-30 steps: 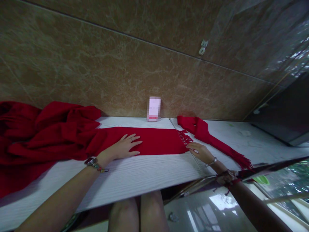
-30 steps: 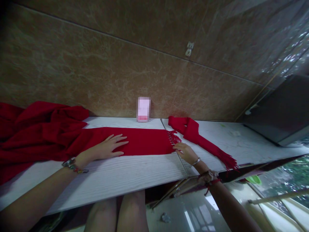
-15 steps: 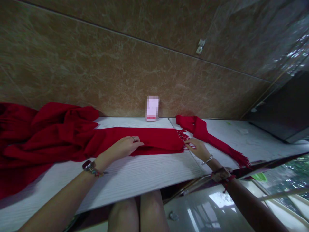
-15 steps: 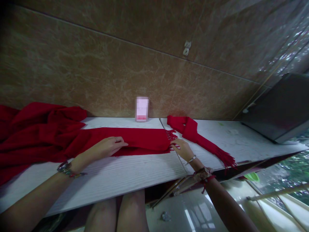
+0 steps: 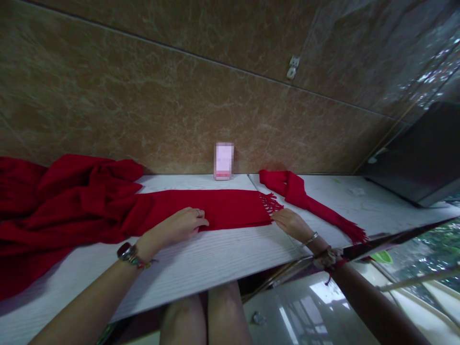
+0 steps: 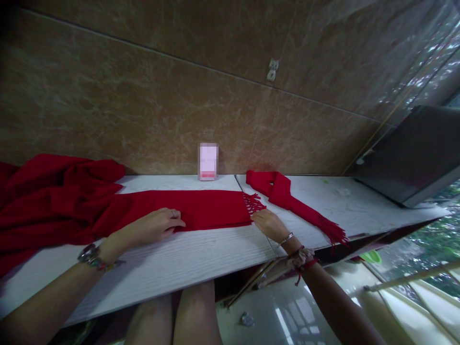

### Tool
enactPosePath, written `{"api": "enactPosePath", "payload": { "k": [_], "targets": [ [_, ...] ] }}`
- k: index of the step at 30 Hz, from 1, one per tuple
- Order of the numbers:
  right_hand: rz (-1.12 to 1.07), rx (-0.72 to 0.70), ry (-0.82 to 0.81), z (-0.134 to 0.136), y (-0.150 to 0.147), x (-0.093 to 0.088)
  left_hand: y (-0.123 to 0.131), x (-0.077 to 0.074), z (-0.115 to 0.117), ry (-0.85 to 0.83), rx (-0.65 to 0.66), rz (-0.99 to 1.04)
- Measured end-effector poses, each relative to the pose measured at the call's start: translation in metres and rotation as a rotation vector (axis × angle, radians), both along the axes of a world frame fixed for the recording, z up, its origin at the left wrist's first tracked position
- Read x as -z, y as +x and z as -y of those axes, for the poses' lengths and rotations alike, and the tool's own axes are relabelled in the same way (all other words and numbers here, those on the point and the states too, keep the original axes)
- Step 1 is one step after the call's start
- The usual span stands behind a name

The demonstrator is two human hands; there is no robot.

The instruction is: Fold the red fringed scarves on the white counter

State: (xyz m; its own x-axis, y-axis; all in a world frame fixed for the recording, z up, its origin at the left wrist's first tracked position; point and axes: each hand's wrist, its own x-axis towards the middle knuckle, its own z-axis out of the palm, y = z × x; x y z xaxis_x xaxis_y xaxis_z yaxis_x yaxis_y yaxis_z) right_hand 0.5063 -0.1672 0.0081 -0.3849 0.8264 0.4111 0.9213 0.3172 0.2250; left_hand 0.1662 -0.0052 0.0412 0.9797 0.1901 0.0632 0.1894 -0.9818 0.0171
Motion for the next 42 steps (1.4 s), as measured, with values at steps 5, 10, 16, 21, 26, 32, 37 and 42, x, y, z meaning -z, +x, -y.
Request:
{"api": "enactPosePath", "payload": {
  "k": [5, 10, 16, 21, 26, 32, 37, 42],
  "targets": [
    [0.079, -0.003, -0.02, 0.002, -0.002, -0.001, 0.002, 0.001, 0.004, -0.086, -0.015, 0.014],
    [0.019, -0.002, -0.053, 0.006, -0.007, -0.005, 0.004, 0.005, 0.006, -0.23, -0.082, -0.138],
    [-0.252, 0.105, 0.005, -0.012, -0.017, -0.021, 0.004, 0.004, 0.008, -0.3, -0.145, -0.222],
    [-0.318, 0.197, -0.117, -0.055, -0.052, -0.013, 0.006, 0.001, 0.01, -0.308, -0.163, -0.248],
    [-0.127, 0.276, -0.291, -0.068, -0.053, 0.017, 0.006, -0.002, 0.013, -0.316, -0.179, -0.277],
    [-0.034, 0.504, -0.075, -0.05, 0.012, 0.028, 0.005, -0.002, 0.013, -0.347, -0.198, -0.275],
    [-0.092, 0.519, 0.007, -0.058, 0.015, 0.014, 0.004, -0.003, 0.014, -0.371, -0.21, -0.277],
    [-0.115, 0.345, -0.011, -0.094, -0.008, 0.011, 0.004, 0.006, 0.011, -0.327, -0.245, -0.143]
  ]
}}
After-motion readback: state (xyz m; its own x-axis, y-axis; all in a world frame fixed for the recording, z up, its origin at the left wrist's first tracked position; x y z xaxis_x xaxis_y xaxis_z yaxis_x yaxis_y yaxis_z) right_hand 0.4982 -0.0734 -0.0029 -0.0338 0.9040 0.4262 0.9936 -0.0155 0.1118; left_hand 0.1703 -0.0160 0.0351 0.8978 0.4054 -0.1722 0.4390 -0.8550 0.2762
